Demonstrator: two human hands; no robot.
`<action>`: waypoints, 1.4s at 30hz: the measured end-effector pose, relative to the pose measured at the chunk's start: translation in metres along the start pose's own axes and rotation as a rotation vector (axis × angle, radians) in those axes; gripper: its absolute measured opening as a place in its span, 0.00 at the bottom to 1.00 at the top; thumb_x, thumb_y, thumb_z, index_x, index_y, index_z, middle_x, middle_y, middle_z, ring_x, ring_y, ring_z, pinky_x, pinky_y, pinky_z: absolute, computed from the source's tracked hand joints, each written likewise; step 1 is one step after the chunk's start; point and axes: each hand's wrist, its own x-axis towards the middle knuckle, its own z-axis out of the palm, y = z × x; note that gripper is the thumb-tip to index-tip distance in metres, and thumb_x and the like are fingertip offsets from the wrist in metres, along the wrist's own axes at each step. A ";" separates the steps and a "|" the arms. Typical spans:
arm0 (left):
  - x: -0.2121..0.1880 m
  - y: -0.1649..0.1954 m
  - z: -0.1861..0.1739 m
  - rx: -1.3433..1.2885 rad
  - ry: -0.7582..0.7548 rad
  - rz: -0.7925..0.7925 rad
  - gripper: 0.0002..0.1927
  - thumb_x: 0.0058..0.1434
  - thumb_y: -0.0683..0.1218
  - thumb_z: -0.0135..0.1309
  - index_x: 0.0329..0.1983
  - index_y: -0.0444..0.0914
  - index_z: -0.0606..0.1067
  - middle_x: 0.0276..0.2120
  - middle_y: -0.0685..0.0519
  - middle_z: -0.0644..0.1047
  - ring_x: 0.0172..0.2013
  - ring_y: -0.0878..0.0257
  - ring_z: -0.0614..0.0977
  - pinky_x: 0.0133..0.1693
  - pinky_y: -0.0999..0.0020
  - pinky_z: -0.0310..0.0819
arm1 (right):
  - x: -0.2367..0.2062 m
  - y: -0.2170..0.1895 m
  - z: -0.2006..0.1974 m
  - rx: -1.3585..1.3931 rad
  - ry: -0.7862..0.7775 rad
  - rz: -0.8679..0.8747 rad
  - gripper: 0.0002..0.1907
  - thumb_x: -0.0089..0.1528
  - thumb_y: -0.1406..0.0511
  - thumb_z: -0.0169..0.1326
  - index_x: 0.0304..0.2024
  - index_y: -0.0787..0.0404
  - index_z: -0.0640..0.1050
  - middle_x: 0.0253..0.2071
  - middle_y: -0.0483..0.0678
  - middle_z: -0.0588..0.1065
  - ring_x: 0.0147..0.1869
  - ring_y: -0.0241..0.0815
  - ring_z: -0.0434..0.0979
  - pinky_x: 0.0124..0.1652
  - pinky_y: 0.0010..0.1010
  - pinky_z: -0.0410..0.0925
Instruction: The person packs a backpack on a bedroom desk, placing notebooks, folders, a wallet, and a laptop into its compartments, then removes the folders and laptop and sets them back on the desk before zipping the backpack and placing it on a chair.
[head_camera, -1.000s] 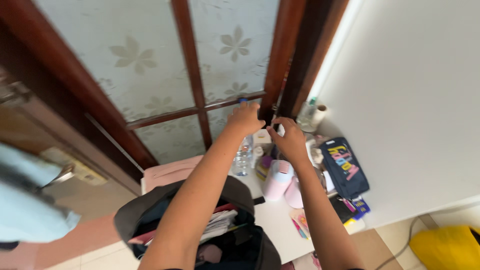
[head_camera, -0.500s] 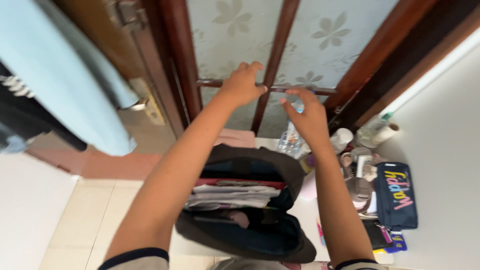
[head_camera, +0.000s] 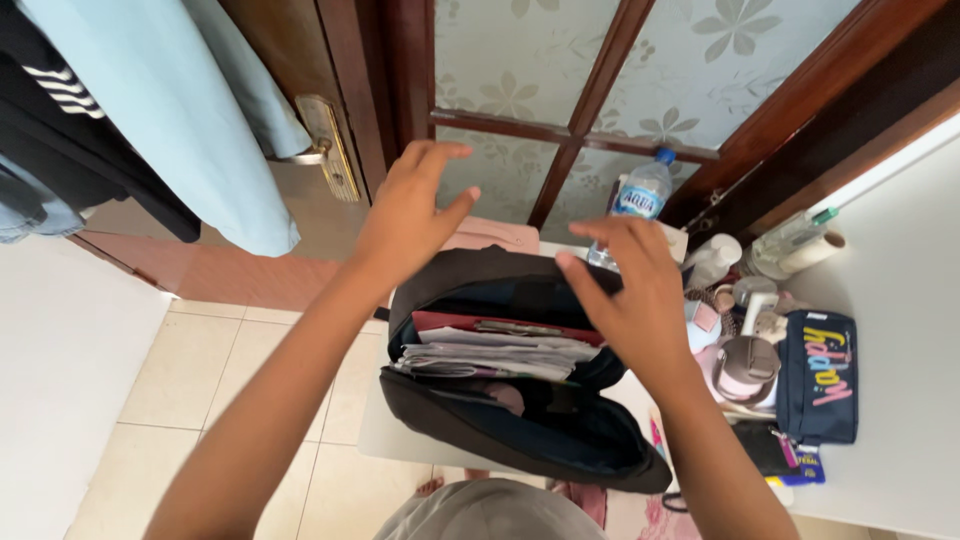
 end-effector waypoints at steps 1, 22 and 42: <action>-0.005 0.003 0.002 0.038 0.064 0.097 0.21 0.64 0.48 0.58 0.59 0.40 0.72 0.55 0.47 0.73 0.49 0.47 0.78 0.51 0.55 0.72 | -0.005 0.003 0.000 -0.009 -0.012 -0.017 0.14 0.61 0.66 0.65 0.47 0.63 0.79 0.45 0.52 0.75 0.48 0.53 0.75 0.47 0.41 0.69; -0.170 -0.027 0.075 0.082 -0.645 0.133 0.18 0.57 0.51 0.60 0.47 0.38 0.77 0.42 0.47 0.80 0.46 0.49 0.80 0.47 0.54 0.72 | -0.113 0.071 0.038 -0.188 -0.417 -0.239 0.15 0.56 0.61 0.63 0.44 0.60 0.80 0.42 0.47 0.79 0.42 0.48 0.81 0.39 0.36 0.74; -0.178 -0.050 0.211 0.482 -0.645 0.319 0.17 0.55 0.39 0.56 0.49 0.33 0.75 0.42 0.42 0.79 0.37 0.51 0.84 0.36 0.59 0.79 | -0.159 0.091 0.045 -0.283 -0.365 -0.349 0.08 0.56 0.67 0.61 0.31 0.59 0.73 0.29 0.46 0.72 0.33 0.45 0.77 0.31 0.35 0.70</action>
